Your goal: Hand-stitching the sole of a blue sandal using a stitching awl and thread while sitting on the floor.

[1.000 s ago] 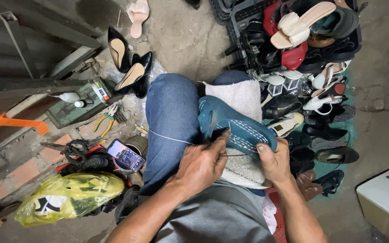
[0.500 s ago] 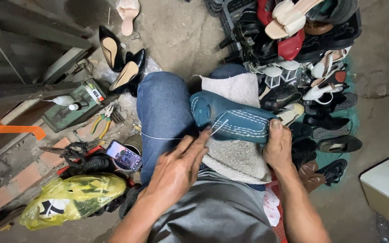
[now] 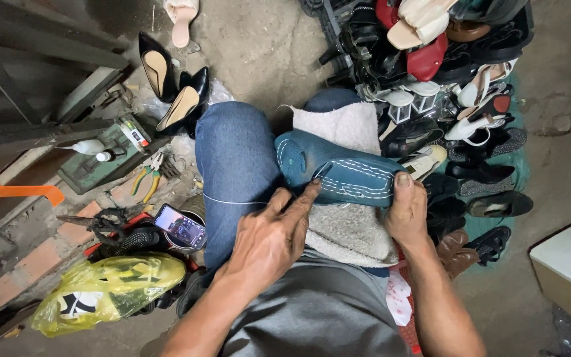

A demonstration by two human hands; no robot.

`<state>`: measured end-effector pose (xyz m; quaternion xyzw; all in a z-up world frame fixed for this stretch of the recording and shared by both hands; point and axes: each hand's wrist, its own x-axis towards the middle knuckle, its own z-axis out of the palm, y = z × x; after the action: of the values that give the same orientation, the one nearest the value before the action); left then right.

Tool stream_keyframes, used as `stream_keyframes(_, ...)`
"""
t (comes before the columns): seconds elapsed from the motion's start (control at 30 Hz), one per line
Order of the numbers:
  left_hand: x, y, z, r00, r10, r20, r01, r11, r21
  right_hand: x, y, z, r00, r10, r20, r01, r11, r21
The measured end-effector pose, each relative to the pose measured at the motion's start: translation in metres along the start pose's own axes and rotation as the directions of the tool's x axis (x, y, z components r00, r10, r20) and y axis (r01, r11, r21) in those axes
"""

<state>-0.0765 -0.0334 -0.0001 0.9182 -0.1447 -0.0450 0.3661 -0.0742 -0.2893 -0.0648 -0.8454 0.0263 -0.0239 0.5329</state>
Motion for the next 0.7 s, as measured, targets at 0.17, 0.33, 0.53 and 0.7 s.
stream_keyframes(0.17, 0.002, 0.003, -0.007, 0.996, -0.033, 0.085, 0.037, 0.998, -0.048, -0.004, 0.017, -0.003, 1.0, 0.011, 0.009, -0.011, 1.0, 0.007)
stream_keyframes(0.33, 0.003, 0.003, -0.007, 0.994, -0.047, 0.103, 0.054, 0.996, -0.066, -0.003, 0.013, -0.003, 1.0, 0.018, 0.014, -0.019, 1.0, 0.015)
stream_keyframes(0.53, 0.003, -0.009, 0.0, 0.982, -0.056, 0.18, 0.064, 0.997, -0.037, -0.01, 0.013, -0.005, 0.999, 0.043, 0.021, -0.043, 0.999, -0.012)
stream_keyframes(0.7, 0.014, -0.034, -0.012, 0.911, -0.035, 0.411, 0.114, 0.979, -0.171, -0.022, -0.034, 0.01, 0.991, 0.075, 0.111, -0.062, 0.991, -0.115)
